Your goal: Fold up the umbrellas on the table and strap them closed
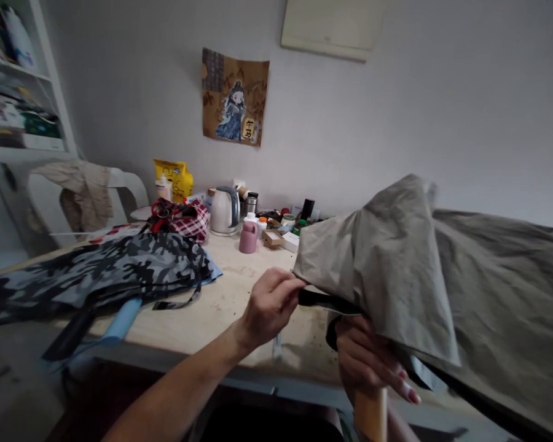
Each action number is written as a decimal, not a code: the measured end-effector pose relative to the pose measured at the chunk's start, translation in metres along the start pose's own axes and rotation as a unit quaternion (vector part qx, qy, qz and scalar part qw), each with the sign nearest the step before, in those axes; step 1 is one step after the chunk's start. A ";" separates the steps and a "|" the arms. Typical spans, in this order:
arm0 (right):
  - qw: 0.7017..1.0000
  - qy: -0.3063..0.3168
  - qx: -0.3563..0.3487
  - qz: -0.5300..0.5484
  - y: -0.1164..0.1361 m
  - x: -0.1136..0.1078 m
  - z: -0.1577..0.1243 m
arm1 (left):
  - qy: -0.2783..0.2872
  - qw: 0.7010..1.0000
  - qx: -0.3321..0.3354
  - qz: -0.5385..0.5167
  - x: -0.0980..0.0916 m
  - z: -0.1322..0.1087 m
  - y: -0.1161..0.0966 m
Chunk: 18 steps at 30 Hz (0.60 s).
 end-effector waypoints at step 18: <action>0.892 -0.402 -0.173 0.114 -0.020 0.011 -0.005 | -0.008 0.988 0.063 0.138 0.003 0.024 -0.031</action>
Point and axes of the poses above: each hand's wrist, its own z-axis towards the middle knuckle, its own x-axis out of the palm, y = z × x, the point moved 3 cm from there along z, towards the middle knuckle, and after that the axes turned 14 degrees about y, right-handed, at the moved point
